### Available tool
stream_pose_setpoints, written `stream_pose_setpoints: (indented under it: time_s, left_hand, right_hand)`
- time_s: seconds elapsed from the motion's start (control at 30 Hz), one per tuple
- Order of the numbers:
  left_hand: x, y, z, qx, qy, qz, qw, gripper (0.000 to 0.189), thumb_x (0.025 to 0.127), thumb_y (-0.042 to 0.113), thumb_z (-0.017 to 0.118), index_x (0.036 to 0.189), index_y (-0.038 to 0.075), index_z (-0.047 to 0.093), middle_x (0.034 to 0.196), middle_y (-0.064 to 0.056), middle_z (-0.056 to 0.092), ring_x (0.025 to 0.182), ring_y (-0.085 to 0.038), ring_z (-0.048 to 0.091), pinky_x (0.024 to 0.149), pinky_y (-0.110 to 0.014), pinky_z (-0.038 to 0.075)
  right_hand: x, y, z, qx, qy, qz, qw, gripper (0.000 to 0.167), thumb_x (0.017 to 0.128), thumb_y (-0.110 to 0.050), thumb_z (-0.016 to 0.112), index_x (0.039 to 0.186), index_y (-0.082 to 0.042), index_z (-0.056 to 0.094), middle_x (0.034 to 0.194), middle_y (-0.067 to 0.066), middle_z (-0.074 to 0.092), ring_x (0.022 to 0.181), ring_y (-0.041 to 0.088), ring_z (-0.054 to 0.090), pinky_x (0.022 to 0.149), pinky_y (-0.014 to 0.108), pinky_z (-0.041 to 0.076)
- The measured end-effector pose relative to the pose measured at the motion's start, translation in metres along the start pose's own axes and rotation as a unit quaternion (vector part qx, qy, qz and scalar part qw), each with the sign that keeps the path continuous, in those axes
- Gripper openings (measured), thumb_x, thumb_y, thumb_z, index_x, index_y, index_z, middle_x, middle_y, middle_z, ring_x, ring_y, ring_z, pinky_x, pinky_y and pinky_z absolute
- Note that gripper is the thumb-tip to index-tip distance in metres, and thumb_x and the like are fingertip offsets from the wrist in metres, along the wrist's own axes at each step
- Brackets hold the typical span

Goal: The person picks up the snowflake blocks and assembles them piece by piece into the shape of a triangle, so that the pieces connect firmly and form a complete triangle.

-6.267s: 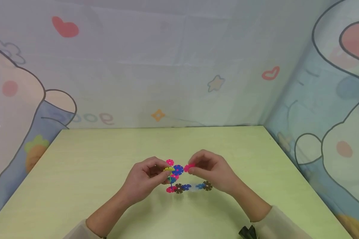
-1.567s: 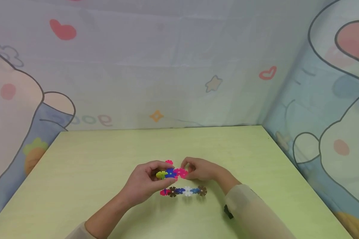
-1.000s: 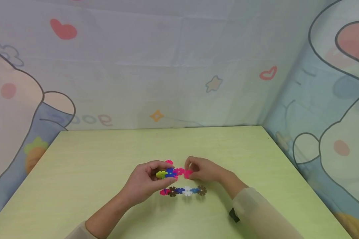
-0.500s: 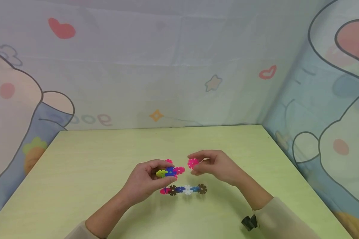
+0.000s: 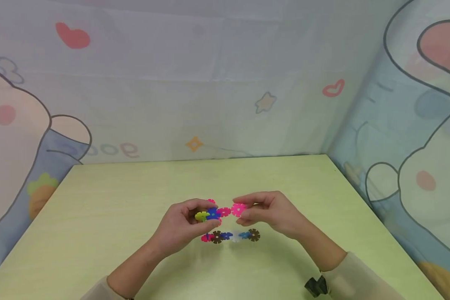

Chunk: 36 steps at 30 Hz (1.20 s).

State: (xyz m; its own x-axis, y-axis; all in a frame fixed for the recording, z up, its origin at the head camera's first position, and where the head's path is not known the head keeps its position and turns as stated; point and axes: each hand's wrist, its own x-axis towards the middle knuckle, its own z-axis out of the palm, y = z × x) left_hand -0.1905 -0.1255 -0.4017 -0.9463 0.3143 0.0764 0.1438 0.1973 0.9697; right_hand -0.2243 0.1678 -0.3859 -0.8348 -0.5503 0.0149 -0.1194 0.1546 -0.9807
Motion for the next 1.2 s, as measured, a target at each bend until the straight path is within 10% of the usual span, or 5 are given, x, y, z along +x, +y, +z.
stream_pose_setpoints:
  time_s: [0.67,1.2]
  left_hand:
    - [0.002,0.001,0.01,0.02,0.033,0.065,0.9972,0.013,0.1,0.03,0.083,0.111,0.026,0.089,0.091,-0.001,0.072,0.083,-0.021,0.063,0.063,-0.025,0.048]
    - [0.001,0.0,0.007,-0.002,0.027,0.051,0.9984,0.014,0.101,0.028,0.083,0.112,0.02,0.086,0.107,-0.005,0.077,0.086,-0.019,0.066,0.069,-0.025,0.055]
  right_hand:
    - [0.002,0.002,0.013,0.037,0.007,-0.043,0.9984,0.038,0.105,-0.008,0.073,0.14,0.007,0.069,0.11,0.012,0.084,0.093,0.021,0.085,0.092,0.042,0.067]
    - [0.004,0.0,0.026,0.031,0.019,-0.04,0.9986,0.036,0.104,-0.012,0.076,0.138,0.001,0.073,0.105,0.009,0.084,0.089,0.021,0.084,0.092,0.04,0.067]
